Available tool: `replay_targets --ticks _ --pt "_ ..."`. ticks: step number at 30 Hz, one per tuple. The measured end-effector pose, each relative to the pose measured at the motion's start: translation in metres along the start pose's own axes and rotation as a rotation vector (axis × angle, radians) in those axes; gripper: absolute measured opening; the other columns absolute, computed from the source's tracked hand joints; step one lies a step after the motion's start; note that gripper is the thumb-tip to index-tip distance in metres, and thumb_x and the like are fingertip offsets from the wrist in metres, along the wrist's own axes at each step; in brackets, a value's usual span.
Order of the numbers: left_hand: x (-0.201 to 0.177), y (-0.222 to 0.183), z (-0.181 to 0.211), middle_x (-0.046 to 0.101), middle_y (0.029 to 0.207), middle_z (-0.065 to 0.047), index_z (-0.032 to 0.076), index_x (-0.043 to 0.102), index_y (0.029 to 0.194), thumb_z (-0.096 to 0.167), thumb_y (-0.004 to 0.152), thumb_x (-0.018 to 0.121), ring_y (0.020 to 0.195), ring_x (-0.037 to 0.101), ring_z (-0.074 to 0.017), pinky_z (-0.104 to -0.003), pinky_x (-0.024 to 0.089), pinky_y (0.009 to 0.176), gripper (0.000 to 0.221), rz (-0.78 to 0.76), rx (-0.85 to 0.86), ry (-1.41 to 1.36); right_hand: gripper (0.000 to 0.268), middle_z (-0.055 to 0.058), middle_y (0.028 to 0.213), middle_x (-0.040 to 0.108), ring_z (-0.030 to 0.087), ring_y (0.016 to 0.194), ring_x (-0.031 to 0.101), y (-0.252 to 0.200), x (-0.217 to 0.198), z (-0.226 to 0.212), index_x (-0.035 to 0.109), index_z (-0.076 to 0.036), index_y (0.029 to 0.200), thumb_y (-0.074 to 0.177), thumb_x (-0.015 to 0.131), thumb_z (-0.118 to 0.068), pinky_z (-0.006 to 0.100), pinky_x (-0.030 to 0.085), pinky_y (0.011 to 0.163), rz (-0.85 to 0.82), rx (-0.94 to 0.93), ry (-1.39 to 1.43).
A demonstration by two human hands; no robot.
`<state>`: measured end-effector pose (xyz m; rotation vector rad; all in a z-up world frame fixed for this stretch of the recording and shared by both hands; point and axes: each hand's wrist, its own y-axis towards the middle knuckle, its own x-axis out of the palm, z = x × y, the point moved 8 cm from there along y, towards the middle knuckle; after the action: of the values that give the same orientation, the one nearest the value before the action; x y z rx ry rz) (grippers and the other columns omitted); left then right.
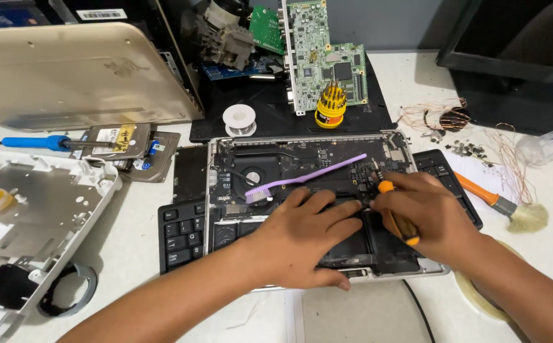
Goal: Repairing a laptop by applying adhesive tape to internal components and using a screwdriver to secure parts.
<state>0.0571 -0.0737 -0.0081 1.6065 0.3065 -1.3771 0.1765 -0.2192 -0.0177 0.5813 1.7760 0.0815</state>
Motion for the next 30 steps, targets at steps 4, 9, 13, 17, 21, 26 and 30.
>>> replay_targets --ticks 4,9,13,17,21,26,30 --pt "0.000 0.000 0.002 0.058 0.145 -0.008 0.011 0.062 0.136 0.073 0.077 0.066 0.121 0.051 -0.0334 -0.051 0.039 0.097 0.085 -0.077 0.007 0.022 0.006 -0.002 0.097 0.080 0.028 0.129 0.066 0.015 -0.023 -0.008 0.068 -0.012 0.095 0.091 0.069 -0.007 0.045 0.045 0.110 0.108 0.143 0.147" --pt "-0.006 -0.001 0.002 0.057 0.148 -0.010 0.009 0.061 0.136 0.069 0.079 0.068 0.122 0.053 -0.0334 -0.052 0.041 0.096 0.083 -0.023 0.020 -0.013 0.016 0.013 0.113 0.072 0.027 0.100 0.071 0.002 -0.046 -0.009 0.073 -0.017 0.098 0.090 0.068 -0.004 0.042 0.049 0.090 0.370 -0.042 -0.088" --pt "-0.006 -0.001 0.001 0.058 0.147 -0.011 0.009 0.062 0.135 0.070 0.080 0.066 0.122 0.053 -0.0335 -0.051 0.041 0.097 0.082 -0.011 0.025 -0.012 0.018 0.011 0.122 0.072 0.026 0.097 0.069 0.000 -0.037 -0.006 0.080 -0.022 0.097 0.084 0.075 -0.010 0.041 0.051 0.089 0.307 -0.068 -0.118" --pt "-0.001 -0.001 -0.001 0.055 0.150 -0.011 0.009 0.059 0.138 0.070 0.080 0.066 0.125 0.051 -0.0344 -0.054 0.039 0.100 0.084 -0.065 -0.003 -0.018 0.013 0.017 0.123 0.070 0.028 0.098 0.072 0.008 -0.027 -0.014 0.075 -0.018 0.100 0.091 0.068 -0.024 0.042 0.049 0.087 0.203 -0.146 -0.040" --pt "-0.004 0.000 0.001 0.057 0.148 -0.011 0.009 0.061 0.136 0.071 0.080 0.064 0.121 0.052 -0.0330 -0.051 0.039 0.095 0.083 -0.050 0.007 0.006 0.005 -0.002 0.084 0.076 0.023 0.116 0.075 0.017 -0.029 -0.009 0.065 -0.013 0.094 0.093 0.064 -0.008 0.037 0.052 0.089 0.170 0.042 0.129" --pt "0.002 -0.001 0.001 0.052 0.153 -0.012 0.010 0.057 0.141 0.069 0.082 0.065 0.127 0.048 -0.0334 -0.053 0.036 0.100 0.084 -0.130 -0.009 -0.006 0.006 0.005 0.098 0.077 0.024 0.106 0.072 0.009 -0.031 -0.002 0.072 -0.012 0.096 0.090 0.071 -0.011 0.037 0.052 0.090 0.260 0.021 0.045" --pt "0.004 -0.001 -0.001 0.051 0.154 -0.012 0.010 0.056 0.142 0.070 0.082 0.063 0.128 0.047 -0.0328 -0.054 0.035 0.103 0.085 -0.138 -0.018 0.008 0.008 0.013 0.107 0.076 0.025 0.091 0.073 0.007 -0.036 -0.001 0.072 -0.008 0.098 0.090 0.069 -0.006 0.036 0.053 0.086 0.335 0.063 -0.009"
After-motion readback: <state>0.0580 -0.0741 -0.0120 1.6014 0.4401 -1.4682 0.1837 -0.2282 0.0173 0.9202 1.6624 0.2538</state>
